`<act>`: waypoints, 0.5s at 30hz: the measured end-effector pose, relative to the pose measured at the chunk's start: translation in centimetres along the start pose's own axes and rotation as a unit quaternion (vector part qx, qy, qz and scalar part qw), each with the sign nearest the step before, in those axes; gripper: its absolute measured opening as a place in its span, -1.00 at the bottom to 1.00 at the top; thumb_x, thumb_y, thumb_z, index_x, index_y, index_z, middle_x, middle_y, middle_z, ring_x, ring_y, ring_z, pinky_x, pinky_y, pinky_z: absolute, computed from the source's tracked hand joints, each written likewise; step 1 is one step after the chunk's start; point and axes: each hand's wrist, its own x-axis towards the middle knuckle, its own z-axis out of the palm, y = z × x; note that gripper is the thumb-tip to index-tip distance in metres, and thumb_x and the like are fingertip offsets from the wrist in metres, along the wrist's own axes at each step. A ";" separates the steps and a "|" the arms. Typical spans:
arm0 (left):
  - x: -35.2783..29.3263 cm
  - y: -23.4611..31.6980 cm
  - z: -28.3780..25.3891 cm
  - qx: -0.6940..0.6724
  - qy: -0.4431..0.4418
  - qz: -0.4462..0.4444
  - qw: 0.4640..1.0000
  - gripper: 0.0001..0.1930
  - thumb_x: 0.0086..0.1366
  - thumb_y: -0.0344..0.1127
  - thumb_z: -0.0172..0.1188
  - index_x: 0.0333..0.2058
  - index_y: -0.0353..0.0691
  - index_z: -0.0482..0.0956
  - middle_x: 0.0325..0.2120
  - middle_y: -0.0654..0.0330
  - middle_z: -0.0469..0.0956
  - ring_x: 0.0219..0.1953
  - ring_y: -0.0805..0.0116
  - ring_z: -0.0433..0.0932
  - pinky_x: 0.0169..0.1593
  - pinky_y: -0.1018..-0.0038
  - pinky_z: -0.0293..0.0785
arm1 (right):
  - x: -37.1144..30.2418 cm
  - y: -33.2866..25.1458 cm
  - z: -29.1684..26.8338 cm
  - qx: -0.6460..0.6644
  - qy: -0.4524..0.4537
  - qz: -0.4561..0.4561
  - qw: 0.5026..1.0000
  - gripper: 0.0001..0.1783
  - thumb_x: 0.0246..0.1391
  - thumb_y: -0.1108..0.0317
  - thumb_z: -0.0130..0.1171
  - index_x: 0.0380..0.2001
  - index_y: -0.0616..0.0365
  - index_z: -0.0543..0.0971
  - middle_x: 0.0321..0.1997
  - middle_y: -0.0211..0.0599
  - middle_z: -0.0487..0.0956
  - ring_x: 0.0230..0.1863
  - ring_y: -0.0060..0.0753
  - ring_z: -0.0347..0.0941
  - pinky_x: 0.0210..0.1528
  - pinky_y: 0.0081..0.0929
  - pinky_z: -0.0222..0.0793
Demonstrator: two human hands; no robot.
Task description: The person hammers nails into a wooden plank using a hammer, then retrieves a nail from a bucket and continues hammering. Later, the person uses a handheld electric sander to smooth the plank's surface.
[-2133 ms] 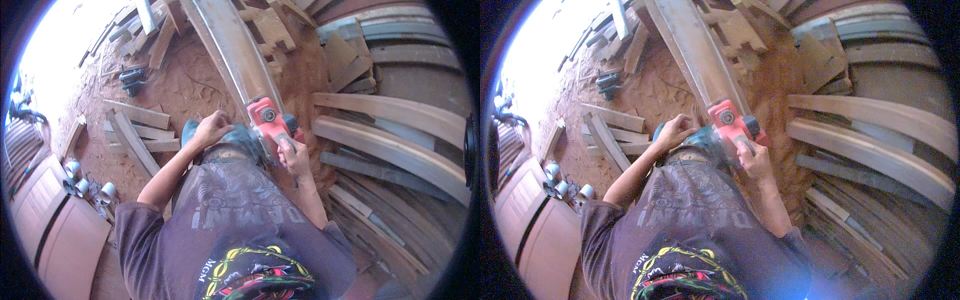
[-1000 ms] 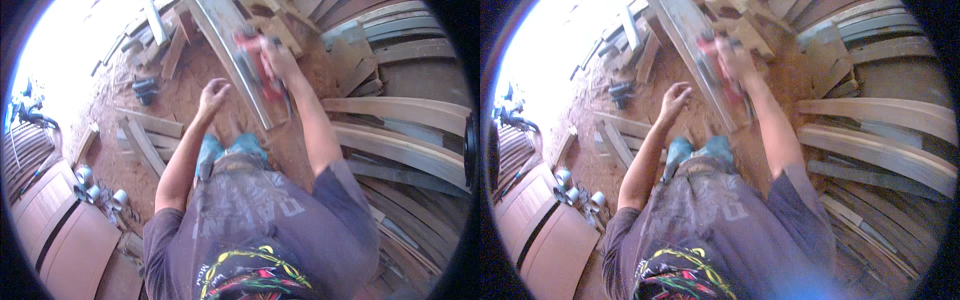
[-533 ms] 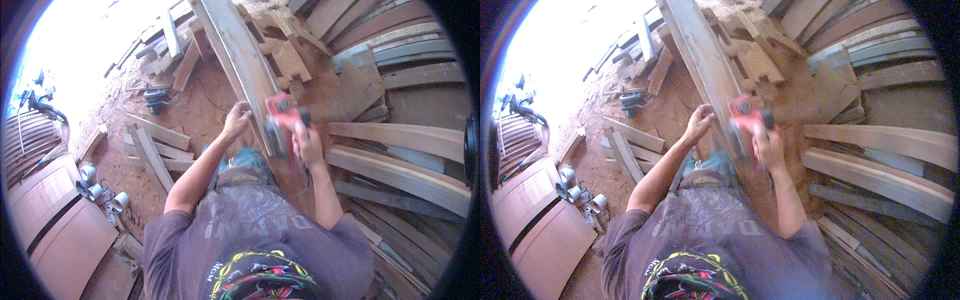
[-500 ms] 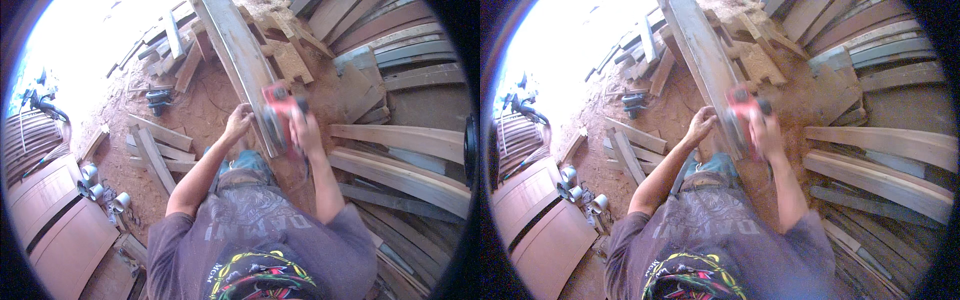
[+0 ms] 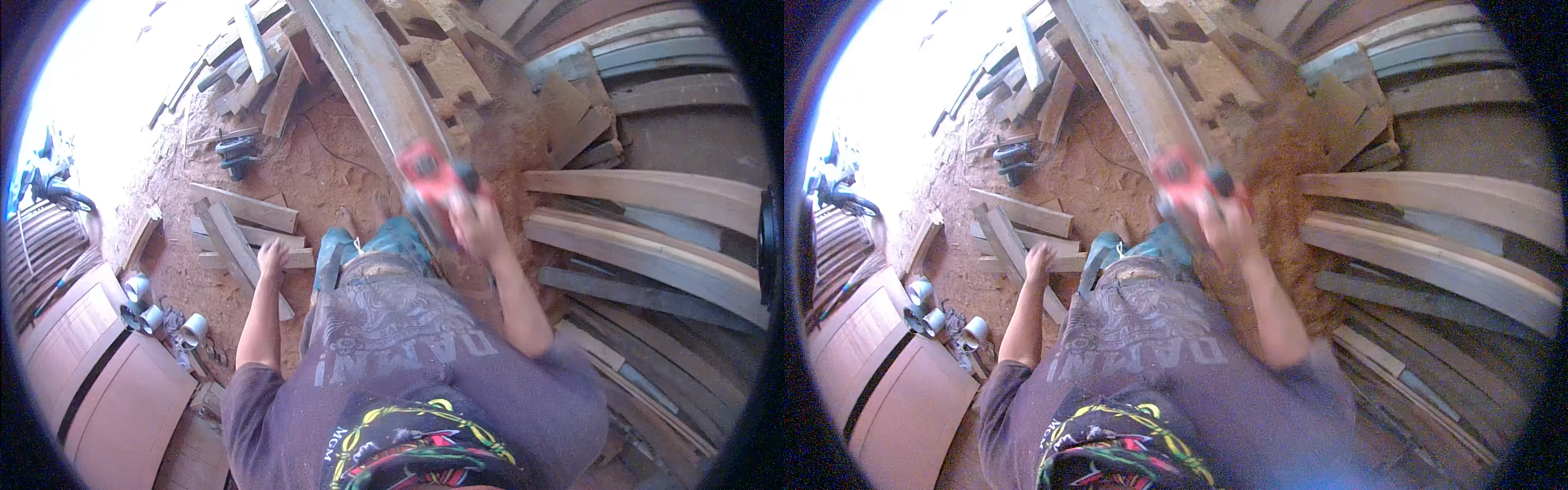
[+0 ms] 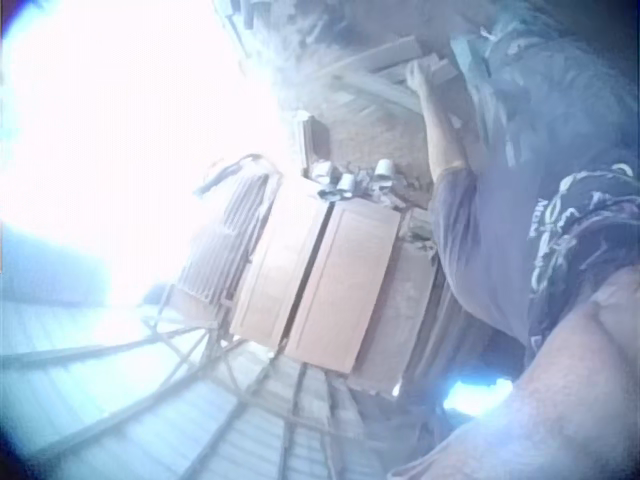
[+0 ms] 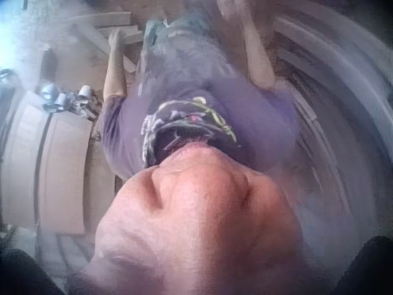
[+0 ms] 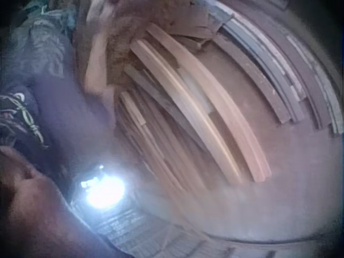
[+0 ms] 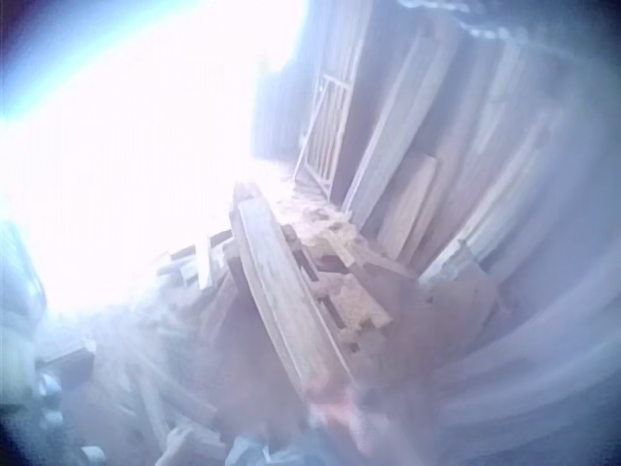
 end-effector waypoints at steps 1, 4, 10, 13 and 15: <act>0.8 -3.5 -4.8 -0.021 -0.019 -0.073 0.997 -0.72 0.43 -0.23 0.26 0.00 -0.25 0.56 -0.16 0.13 0.64 -0.20 0.22 0.69 -0.27 0.41 0.61 | -3.6 1.6 -0.3 -0.020 0.016 0.013 1.000 -0.39 0.43 -0.15 -0.01 -0.58 0.07 0.51 -0.69 -0.58 0.39 -0.69 -0.68 0.30 -0.65 -0.55 0.15; 1.2 -7.4 -10.7 -0.035 0.012 -0.202 0.979 -0.86 0.41 -0.28 0.20 -0.16 -0.19 0.57 -0.30 0.16 0.64 -0.32 0.22 0.66 -0.36 0.39 0.58 | -7.0 4.1 -0.7 -0.030 0.019 0.092 0.995 -0.49 0.43 -0.01 -0.01 -0.48 0.14 0.60 -0.63 -0.33 0.55 -0.57 -0.34 0.50 -0.44 -0.23 0.36; 1.0 -0.3 1.6 0.001 -0.046 0.028 0.999 -0.67 0.38 -0.16 0.32 -0.05 -0.26 0.57 -0.28 0.15 0.62 -0.27 0.26 0.64 -0.28 0.27 0.61 | 11.9 -5.0 1.8 0.025 -0.004 -0.073 0.997 -0.35 0.41 -0.22 -0.03 -0.47 0.08 0.69 -0.69 -0.48 0.45 -0.68 -0.54 0.35 -0.60 -0.42 0.23; -0.7 9.4 13.3 0.024 -0.147 0.113 0.982 -0.47 0.43 -0.10 0.29 0.23 -0.30 0.49 -0.01 0.15 0.62 -0.11 0.27 0.66 -0.08 0.30 0.59 | 23.3 -7.7 2.0 0.037 0.011 -0.061 0.997 -0.33 0.40 -0.27 -0.01 -0.44 0.09 0.68 -0.72 -0.54 0.33 -0.73 -0.65 0.27 -0.67 -0.52 0.18; -2.6 14.6 15.2 0.048 -0.182 0.145 0.971 -0.45 0.45 -0.11 0.29 0.28 -0.29 0.44 0.10 0.12 0.59 0.02 0.25 0.66 -0.03 0.33 0.58 | 22.3 -9.8 2.1 0.097 0.019 -0.023 0.995 -0.33 0.40 -0.27 -0.02 -0.42 0.11 0.68 -0.71 -0.56 0.29 -0.74 -0.66 0.24 -0.67 -0.52 0.18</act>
